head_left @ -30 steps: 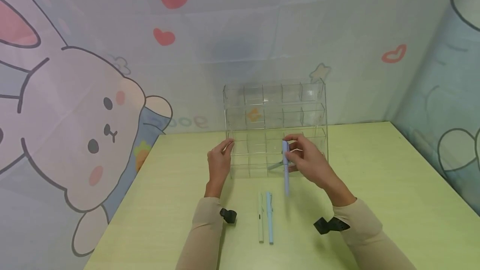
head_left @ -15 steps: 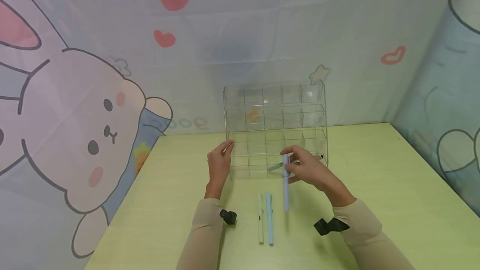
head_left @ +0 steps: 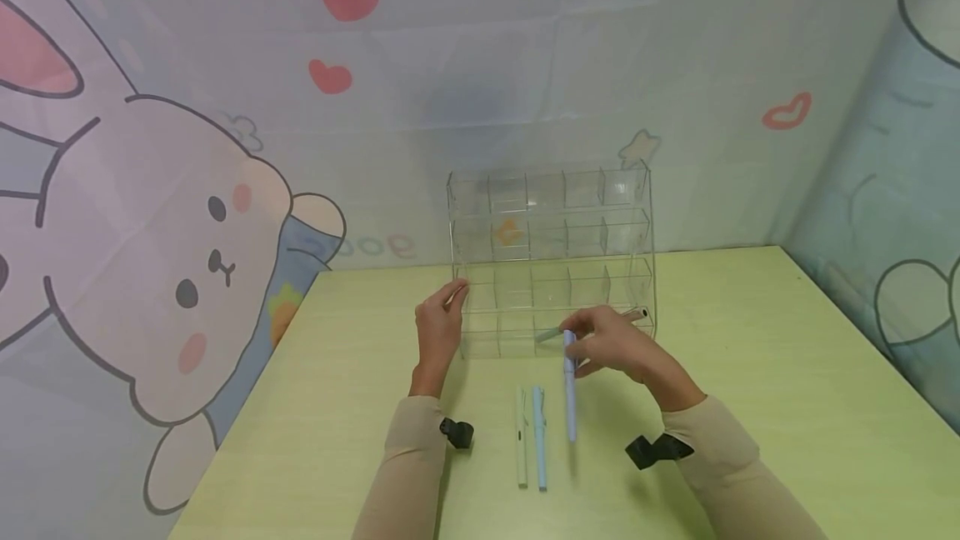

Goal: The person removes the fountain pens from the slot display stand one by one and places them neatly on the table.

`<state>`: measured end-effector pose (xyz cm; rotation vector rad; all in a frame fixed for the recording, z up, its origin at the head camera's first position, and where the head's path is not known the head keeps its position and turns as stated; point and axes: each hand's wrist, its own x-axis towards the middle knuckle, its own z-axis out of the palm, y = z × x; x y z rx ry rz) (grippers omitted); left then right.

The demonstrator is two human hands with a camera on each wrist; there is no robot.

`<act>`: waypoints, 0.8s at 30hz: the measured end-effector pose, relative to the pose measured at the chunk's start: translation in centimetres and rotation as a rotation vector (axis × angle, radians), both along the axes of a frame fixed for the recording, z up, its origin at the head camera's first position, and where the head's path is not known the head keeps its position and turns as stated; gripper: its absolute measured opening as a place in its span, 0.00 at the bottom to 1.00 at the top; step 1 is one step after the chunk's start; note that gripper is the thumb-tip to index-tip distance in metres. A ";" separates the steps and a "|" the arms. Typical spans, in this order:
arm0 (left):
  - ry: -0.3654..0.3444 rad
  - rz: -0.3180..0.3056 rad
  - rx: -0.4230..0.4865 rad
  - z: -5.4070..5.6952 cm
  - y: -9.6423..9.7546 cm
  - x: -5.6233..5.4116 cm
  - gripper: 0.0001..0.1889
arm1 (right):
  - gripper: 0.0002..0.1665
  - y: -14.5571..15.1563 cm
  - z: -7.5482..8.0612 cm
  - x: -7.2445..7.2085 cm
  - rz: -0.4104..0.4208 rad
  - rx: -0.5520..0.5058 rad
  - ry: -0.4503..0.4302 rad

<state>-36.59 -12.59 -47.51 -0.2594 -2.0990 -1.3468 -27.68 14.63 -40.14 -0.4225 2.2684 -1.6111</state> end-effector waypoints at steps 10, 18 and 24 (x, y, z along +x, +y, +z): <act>-0.013 -0.007 0.002 0.0 0.0 0.1 0.10 | 0.23 -0.2 -2.2 -0.8 0.068 0.060 -0.031; -0.008 -0.001 0.000 -0.1 0.0 0.1 0.10 | 0.24 -0.8 -3.8 -1.1 0.093 0.080 -0.060; 0.000 0.001 -0.008 0.0 0.0 0.0 0.10 | 0.24 -1.2 -4.5 -1.4 0.098 0.103 -0.060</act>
